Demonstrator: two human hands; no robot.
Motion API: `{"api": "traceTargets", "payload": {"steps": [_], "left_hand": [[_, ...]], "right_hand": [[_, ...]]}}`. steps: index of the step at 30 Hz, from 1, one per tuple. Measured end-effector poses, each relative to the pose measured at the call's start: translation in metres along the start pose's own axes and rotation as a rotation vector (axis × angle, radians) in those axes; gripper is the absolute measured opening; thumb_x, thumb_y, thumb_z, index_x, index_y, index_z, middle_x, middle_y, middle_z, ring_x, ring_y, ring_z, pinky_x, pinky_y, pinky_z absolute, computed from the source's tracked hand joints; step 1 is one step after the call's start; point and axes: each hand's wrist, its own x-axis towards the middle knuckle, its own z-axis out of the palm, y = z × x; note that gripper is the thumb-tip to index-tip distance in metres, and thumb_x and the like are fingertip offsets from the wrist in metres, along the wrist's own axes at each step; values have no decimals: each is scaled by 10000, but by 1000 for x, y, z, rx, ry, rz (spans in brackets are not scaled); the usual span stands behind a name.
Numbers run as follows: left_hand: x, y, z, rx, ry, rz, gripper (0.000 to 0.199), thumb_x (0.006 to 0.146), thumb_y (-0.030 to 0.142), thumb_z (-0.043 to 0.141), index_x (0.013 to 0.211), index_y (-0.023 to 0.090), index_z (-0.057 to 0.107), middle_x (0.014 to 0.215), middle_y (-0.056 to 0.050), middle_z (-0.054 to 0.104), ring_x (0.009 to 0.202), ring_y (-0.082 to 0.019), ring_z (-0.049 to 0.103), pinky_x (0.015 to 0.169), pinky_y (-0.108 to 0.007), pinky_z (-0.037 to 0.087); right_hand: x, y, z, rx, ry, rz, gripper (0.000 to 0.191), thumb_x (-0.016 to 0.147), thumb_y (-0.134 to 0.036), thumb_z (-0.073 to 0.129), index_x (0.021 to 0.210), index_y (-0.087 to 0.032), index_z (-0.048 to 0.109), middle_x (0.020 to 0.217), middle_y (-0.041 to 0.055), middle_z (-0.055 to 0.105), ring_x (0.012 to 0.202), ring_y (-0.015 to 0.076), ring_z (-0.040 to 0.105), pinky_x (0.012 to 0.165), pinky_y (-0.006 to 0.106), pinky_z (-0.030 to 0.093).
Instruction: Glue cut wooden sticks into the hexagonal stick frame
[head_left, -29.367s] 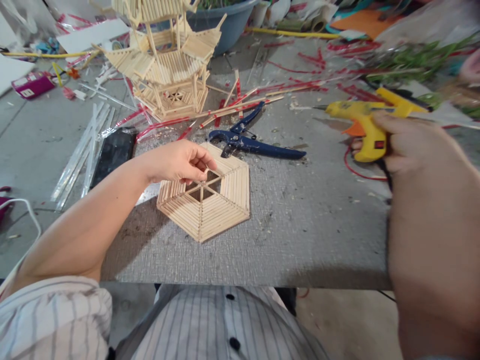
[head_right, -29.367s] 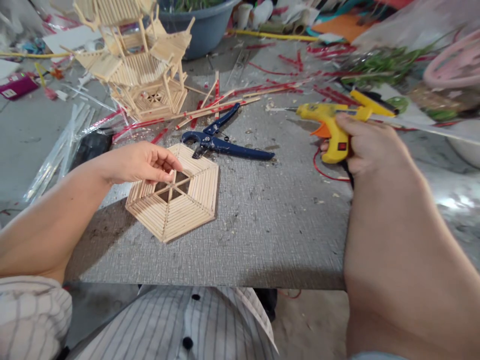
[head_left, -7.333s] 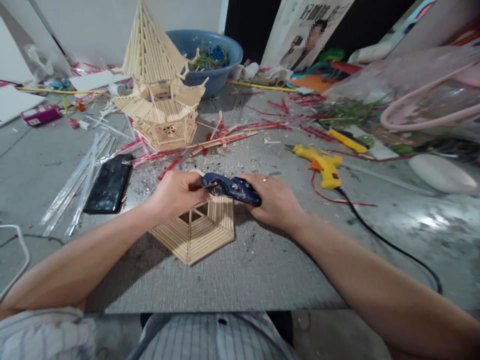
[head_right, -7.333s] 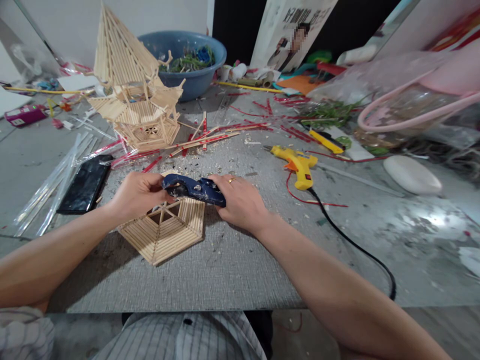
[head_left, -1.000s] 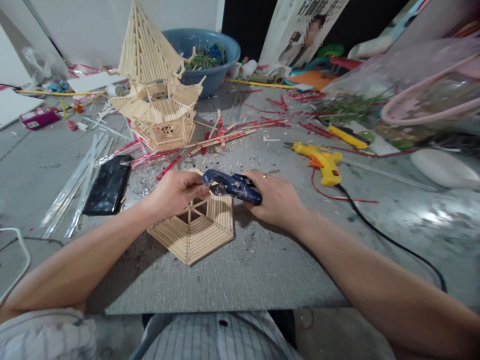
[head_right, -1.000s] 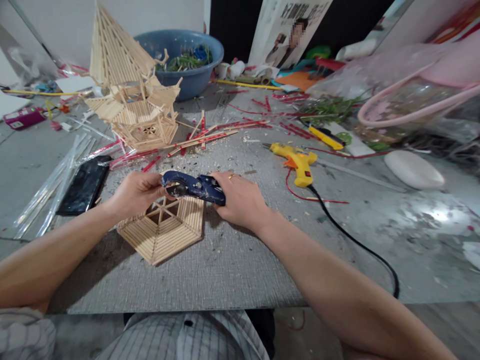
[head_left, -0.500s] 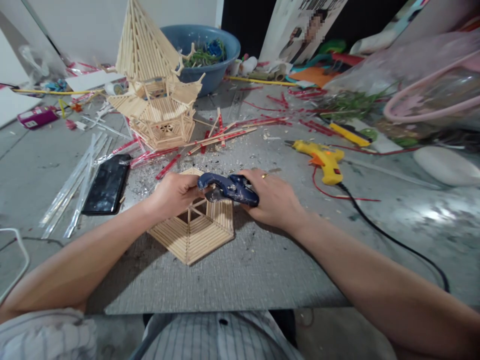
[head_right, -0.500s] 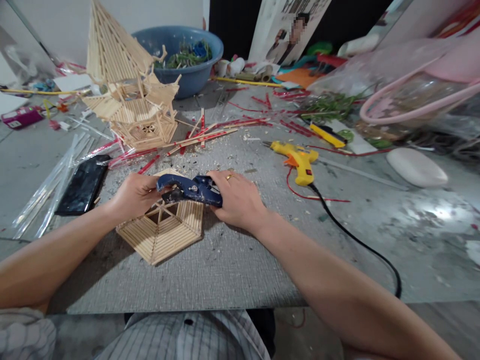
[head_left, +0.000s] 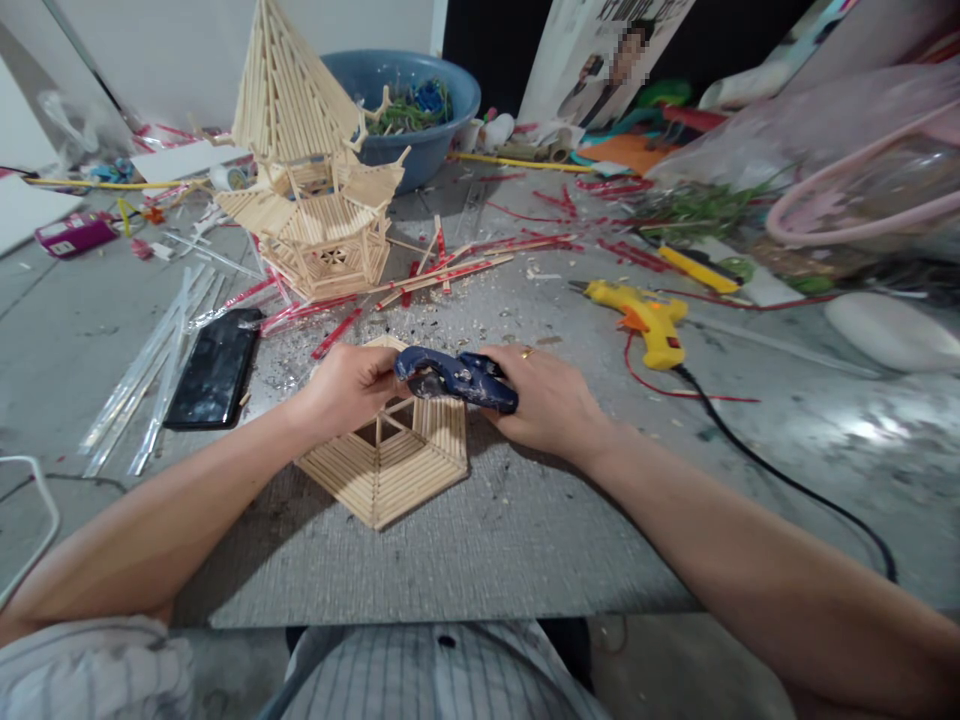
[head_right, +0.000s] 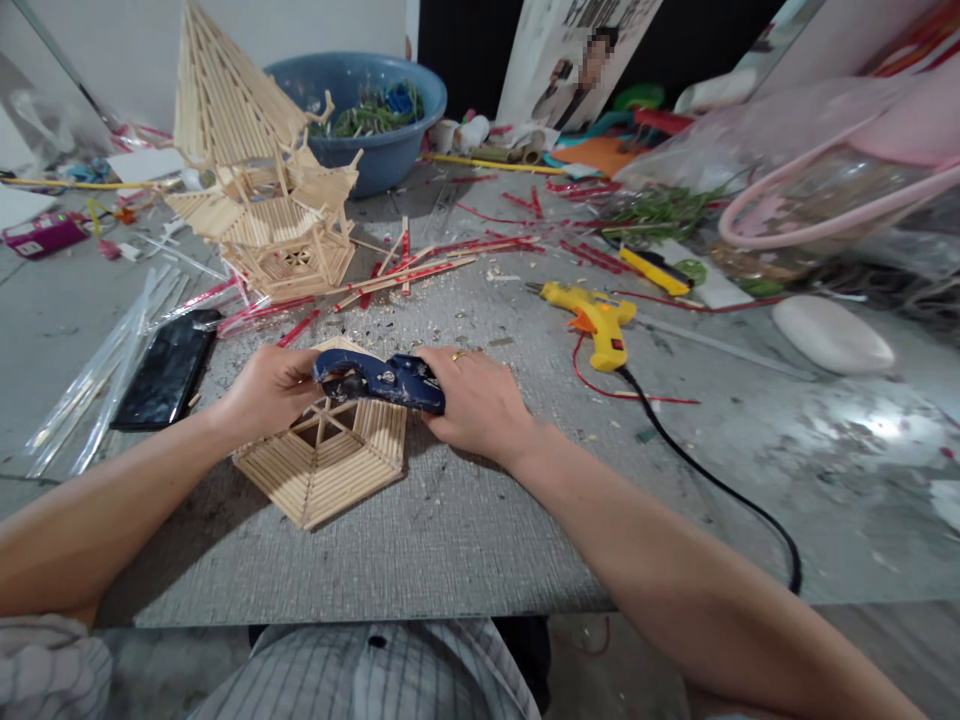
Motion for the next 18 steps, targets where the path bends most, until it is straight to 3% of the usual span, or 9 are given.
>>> {"api": "traceTargets", "payload": {"steps": [10,18], "left_hand": [[0,-1,1,-63,-23,-38,180,802,192,519,715,120,659,573,29,610,546,-57,524,507,-144,372],[1,1,0,-17,-1,-13,198,787,224,524,676,112,644,507,50,503,515,-47,446,476,-142,326]], "right_hand": [[1,2,-1,19,6,-22,445,697,-262,539,1125,-142,531,1006,139,662,892,266,618,734,351,439],[0,2,0,8,17,-30,436,699,-264,534,1120,-152,537,1017,135,670,887,264,624,736,356,443]]}}
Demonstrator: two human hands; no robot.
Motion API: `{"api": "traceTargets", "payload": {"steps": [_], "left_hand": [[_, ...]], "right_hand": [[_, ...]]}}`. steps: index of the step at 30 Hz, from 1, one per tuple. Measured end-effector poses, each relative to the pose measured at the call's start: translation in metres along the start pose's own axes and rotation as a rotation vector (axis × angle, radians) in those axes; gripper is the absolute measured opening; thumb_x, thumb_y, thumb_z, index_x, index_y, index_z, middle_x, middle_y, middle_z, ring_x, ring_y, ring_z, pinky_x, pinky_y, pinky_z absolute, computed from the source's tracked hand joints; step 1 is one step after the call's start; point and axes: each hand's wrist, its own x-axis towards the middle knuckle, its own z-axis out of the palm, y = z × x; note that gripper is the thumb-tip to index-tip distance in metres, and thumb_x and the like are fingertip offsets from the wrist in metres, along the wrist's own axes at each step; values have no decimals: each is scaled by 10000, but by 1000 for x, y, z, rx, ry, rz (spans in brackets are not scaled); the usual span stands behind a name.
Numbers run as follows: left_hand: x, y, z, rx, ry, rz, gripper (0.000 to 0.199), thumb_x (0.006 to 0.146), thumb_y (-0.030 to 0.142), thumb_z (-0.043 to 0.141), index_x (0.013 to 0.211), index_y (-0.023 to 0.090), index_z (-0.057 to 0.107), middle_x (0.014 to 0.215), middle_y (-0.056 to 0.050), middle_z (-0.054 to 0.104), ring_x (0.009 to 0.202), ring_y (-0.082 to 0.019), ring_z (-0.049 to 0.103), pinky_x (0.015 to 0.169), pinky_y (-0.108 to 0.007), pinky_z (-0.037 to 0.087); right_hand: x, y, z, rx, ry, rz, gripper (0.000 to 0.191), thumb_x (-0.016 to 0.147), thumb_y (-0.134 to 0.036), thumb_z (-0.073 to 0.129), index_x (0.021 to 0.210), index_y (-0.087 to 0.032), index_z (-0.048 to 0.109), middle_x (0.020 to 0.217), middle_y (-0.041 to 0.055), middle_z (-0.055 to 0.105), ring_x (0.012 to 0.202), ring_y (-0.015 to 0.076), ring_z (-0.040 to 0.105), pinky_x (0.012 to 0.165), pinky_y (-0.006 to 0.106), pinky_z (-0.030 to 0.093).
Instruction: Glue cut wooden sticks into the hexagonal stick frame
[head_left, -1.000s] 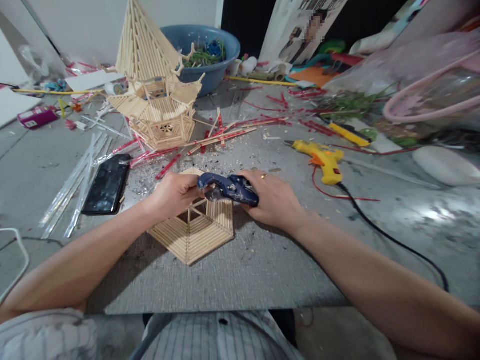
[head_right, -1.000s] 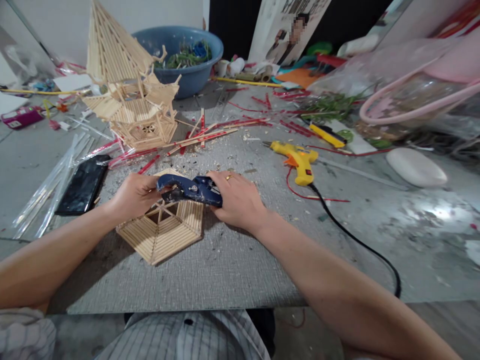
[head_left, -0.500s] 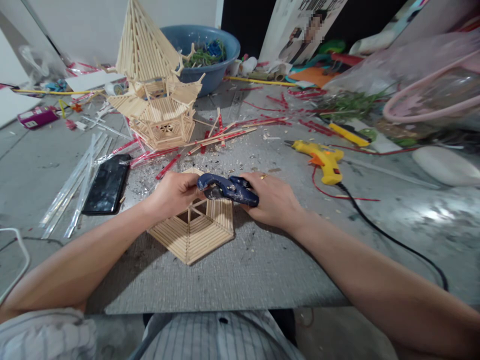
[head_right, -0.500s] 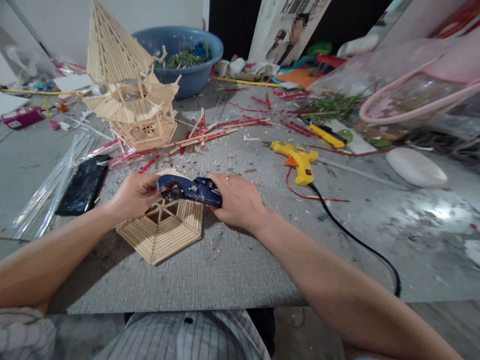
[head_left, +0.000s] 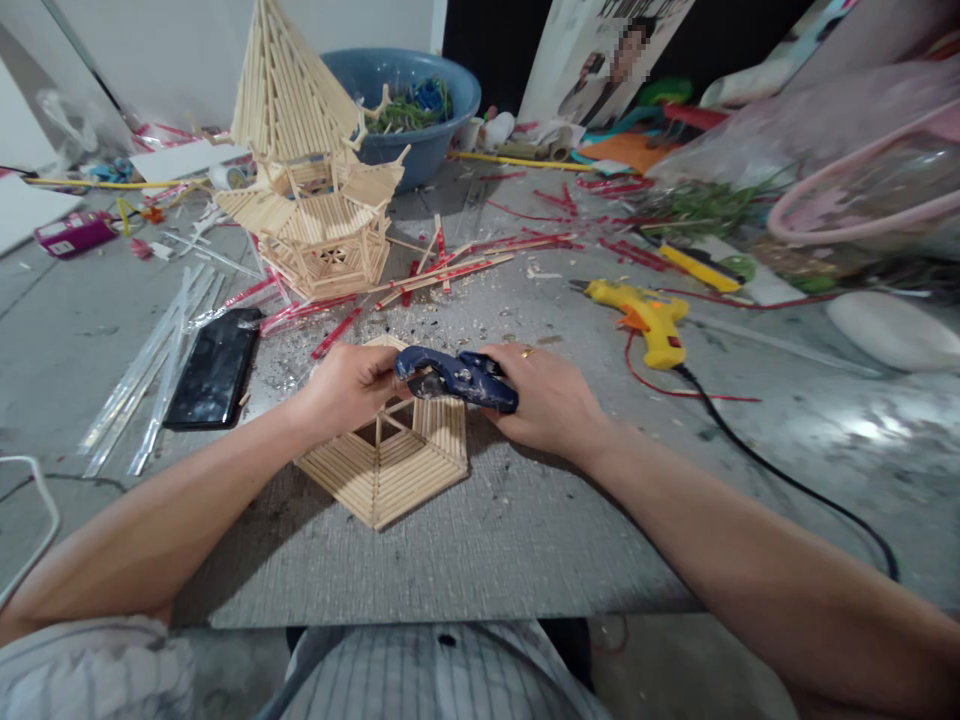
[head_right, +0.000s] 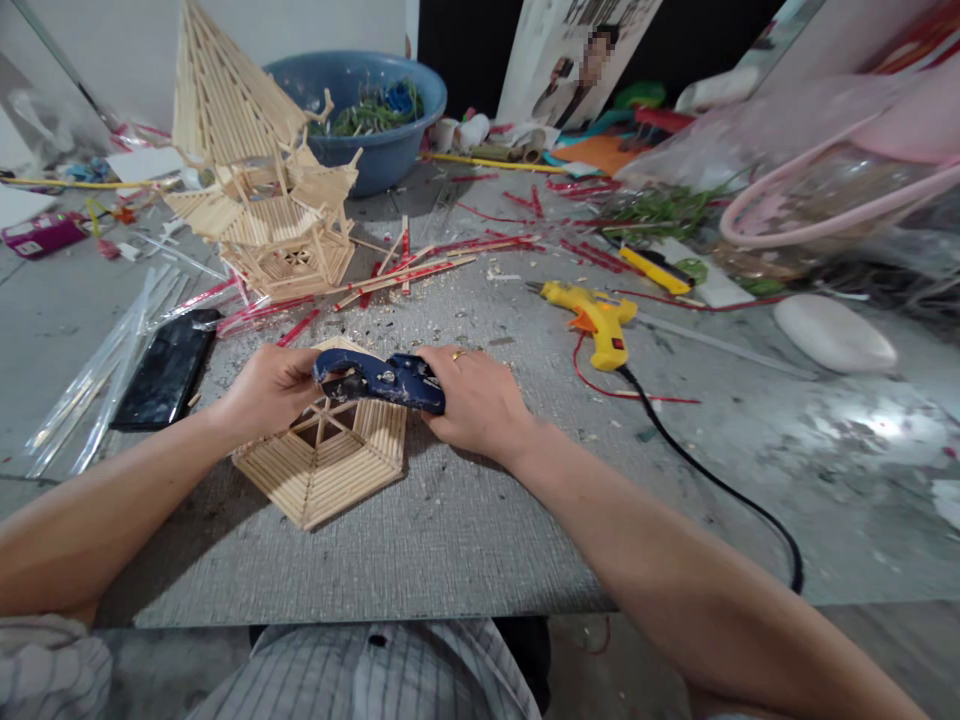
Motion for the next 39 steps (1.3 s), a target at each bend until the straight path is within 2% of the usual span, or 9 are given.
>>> {"api": "traceTargets", "payload": {"steps": [10,21,26,33,39], "left_hand": [[0,3,-3,-7,-16,0,177,779,213,518,644,136,602,506,56,512,508,-51,455,484,-156,336],[-1,5,-4,-32,-42,-10,189,809,199,527,677,144,651,625,-2,692,561,-73,594,499,-164,378],[-2,6,-3,-67,-58,-64,169,805,211,540,718,147,670,671,-11,729,603,-93,644,512,-170,416],[-1,8,-2,-109,-110,-217,151,790,202,542,785,144,680,731,-27,746,680,-130,675,573,-203,474],[-1,11,-3,-118,-87,-186,146,792,206,545,749,145,670,688,-17,740,652,-115,669,572,-191,473]], "right_hand": [[-1,-2,-1,-21,-42,45,383,698,-261,518,1068,-172,564,933,97,688,778,223,625,650,309,411],[-1,-5,-7,-35,-108,96,321,709,-273,518,1008,-170,573,859,88,696,723,223,633,578,289,355],[-1,-6,-7,-61,-108,123,262,709,-292,524,946,-192,576,801,69,693,678,210,626,549,281,315],[0,-8,-8,-80,-132,148,251,717,-290,508,932,-184,582,795,77,697,692,221,640,546,282,304],[-1,-9,-7,-97,-153,182,273,740,-317,495,953,-178,592,836,95,707,695,233,645,556,293,306]]}}
